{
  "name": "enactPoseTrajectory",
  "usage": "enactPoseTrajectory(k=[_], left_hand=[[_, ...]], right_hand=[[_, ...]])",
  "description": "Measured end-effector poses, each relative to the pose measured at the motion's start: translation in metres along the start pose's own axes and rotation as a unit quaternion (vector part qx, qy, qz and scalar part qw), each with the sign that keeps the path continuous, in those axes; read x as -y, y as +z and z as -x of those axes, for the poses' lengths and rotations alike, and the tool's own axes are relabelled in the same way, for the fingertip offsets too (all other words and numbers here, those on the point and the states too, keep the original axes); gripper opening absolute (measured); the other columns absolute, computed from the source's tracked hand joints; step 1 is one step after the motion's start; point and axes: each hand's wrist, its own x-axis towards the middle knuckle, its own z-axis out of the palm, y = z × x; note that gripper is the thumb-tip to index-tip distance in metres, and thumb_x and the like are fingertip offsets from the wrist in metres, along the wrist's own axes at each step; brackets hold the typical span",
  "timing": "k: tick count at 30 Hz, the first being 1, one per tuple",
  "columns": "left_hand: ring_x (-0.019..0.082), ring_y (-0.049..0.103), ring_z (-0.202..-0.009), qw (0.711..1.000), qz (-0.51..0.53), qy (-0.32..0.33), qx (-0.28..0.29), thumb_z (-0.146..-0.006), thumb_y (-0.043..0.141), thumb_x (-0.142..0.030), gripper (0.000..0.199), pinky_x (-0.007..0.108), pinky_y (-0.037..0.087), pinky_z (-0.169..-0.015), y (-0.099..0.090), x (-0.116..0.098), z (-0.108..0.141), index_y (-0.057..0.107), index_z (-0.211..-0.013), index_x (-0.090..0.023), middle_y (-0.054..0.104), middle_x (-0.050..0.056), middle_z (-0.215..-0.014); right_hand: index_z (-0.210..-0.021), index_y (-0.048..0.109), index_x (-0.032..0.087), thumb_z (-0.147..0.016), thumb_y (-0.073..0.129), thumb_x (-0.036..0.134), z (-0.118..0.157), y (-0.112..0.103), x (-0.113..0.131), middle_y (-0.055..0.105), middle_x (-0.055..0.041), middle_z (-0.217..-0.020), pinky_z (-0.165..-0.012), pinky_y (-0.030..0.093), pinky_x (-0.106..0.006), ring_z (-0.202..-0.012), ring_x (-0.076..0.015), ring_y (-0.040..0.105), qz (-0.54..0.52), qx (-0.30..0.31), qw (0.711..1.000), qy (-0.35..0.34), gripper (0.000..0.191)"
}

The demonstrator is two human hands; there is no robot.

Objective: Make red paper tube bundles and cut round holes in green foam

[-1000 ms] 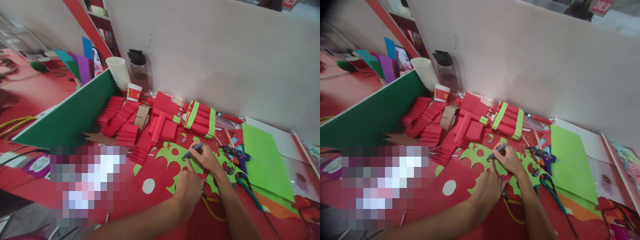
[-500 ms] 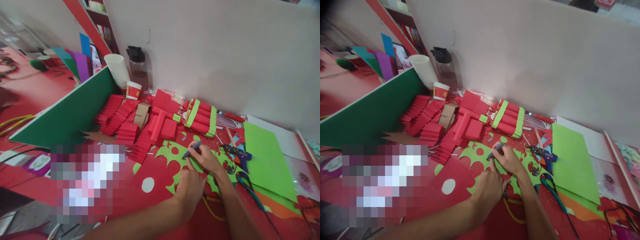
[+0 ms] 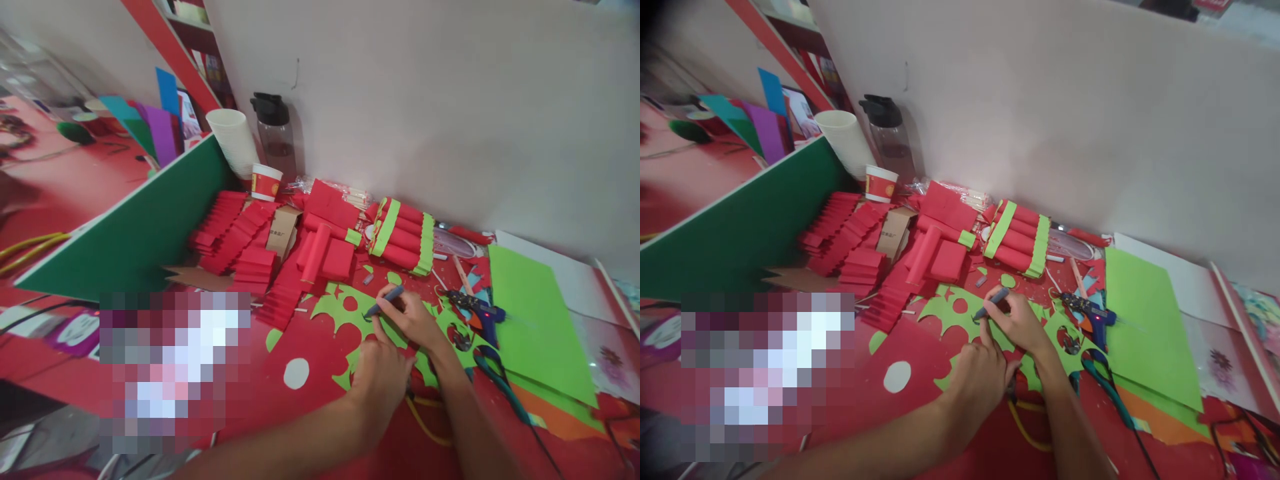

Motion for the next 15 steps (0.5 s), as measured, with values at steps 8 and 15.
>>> enactPoseTrajectory(k=[8, 15], left_hand=[[0.017, 0.062, -0.055, 0.999, -0.027, -0.015, -0.019, -0.101, 0.037, -0.040, 0.051, 0.026, 0.043, -0.047, -0.0022, -0.0009, 0.0021, 0.072, -0.104, -0.003, 0.065, 0.031, -0.119], [0.018, 0.059, -0.052, 0.998, -0.045, -0.018, -0.037, -0.101, 0.036, -0.039, 0.051, 0.028, 0.041, -0.044, 0.0037, -0.0002, 0.0023, 0.071, -0.105, -0.003, 0.061, 0.033, -0.123]], right_hand=[[-0.089, 0.062, 0.019, -0.093, 0.056, 0.037, -0.0003, 0.0008, 0.0005, 0.065, -0.0019, -0.081, -0.068, 0.048, -0.026, -0.075, -0.0166, 0.062, -0.001, 0.001, 1.000, 0.002, 0.019], [-0.090, 0.063, 0.019, -0.094, 0.055, 0.036, 0.0000, -0.0005, 0.0015, 0.066, -0.0022, -0.082, -0.069, 0.049, -0.026, -0.076, -0.0170, 0.063, 0.004, -0.004, 1.000, 0.010, 0.019]])
